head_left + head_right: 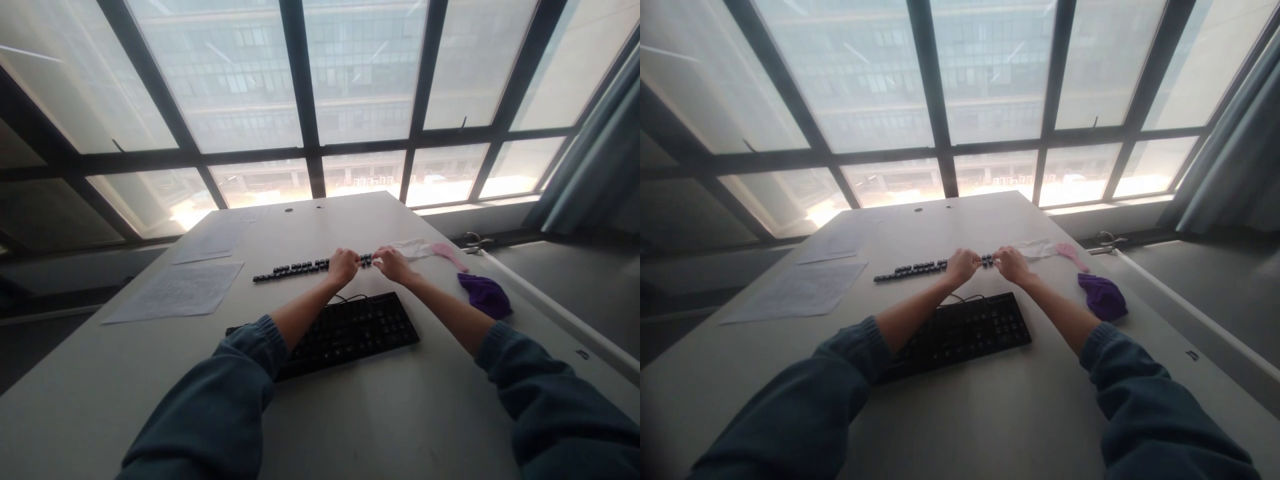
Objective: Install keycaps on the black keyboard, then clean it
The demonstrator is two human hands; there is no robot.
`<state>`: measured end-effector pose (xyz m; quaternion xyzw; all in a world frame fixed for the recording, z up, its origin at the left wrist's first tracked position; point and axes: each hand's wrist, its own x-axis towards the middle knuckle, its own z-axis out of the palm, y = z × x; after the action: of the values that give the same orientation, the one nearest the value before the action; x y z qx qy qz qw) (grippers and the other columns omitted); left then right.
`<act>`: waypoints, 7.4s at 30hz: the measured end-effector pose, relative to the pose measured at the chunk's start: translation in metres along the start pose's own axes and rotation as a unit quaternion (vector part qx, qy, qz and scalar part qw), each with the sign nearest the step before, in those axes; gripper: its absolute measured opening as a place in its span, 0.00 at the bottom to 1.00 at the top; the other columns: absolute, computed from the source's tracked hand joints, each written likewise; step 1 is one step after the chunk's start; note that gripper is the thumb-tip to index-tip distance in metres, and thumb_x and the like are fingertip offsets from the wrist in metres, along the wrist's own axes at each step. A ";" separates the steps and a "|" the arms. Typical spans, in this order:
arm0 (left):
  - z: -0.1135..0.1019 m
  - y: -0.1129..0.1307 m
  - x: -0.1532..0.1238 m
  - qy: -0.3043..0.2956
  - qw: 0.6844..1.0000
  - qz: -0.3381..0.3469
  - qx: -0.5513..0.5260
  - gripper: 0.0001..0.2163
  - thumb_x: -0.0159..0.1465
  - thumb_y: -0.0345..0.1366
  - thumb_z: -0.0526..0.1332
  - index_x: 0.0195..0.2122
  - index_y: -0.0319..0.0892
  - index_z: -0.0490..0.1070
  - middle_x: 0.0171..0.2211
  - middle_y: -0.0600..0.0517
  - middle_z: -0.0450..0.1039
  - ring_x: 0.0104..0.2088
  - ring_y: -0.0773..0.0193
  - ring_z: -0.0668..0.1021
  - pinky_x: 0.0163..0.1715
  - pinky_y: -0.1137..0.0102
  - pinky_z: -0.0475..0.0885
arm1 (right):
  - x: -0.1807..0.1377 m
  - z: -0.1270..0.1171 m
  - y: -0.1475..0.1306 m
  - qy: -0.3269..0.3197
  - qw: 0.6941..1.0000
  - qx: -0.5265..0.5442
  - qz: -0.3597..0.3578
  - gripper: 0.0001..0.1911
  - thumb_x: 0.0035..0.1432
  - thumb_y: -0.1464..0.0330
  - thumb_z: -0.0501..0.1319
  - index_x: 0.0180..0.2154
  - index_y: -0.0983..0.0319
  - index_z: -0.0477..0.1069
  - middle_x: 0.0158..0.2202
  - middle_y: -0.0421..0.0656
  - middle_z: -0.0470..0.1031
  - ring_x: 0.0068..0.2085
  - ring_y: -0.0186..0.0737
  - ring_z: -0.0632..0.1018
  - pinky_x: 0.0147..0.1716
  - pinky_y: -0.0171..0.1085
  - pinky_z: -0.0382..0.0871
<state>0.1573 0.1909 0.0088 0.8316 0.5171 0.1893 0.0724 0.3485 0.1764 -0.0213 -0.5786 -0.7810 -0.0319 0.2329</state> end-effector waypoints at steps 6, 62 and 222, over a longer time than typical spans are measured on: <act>0.025 0.000 0.012 0.004 1.000 0.012 0.022 0.09 0.66 0.36 0.62 0.39 0.45 0.84 0.44 0.44 0.79 0.51 0.52 0.73 0.51 0.63 0.72 | 0.011 0.017 0.000 -0.026 0.999 -0.024 -0.026 0.08 0.63 0.71 0.63 0.36 0.59 0.82 0.43 0.50 0.79 0.46 0.48 0.74 0.46 0.41 0.66; -0.004 0.067 -0.123 -0.040 0.983 0.177 -0.014 0.11 0.66 0.31 0.60 0.31 0.41 0.82 0.34 0.46 0.80 0.38 0.57 0.72 0.40 0.64 0.69 | -0.111 -0.049 -0.002 -0.113 0.929 0.314 -0.161 0.05 0.59 0.71 0.65 0.36 0.59 0.81 0.40 0.46 0.80 0.40 0.41 0.80 0.43 0.39 0.74; -0.119 -0.200 -0.290 0.076 0.981 0.158 0.083 0.12 0.69 0.23 0.54 0.44 0.40 0.76 0.43 0.47 0.75 0.47 0.57 0.69 0.50 0.63 0.73 | -0.025 0.050 -0.322 -0.124 0.933 0.163 -0.296 0.07 0.63 0.70 0.63 0.31 0.60 0.78 0.36 0.43 0.79 0.44 0.41 0.73 0.48 0.42 0.57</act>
<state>-0.1694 0.0157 -0.0142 0.8891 0.3971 0.2174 -0.0674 0.0423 0.0647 -0.0046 -0.2743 -0.9341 0.1005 0.2053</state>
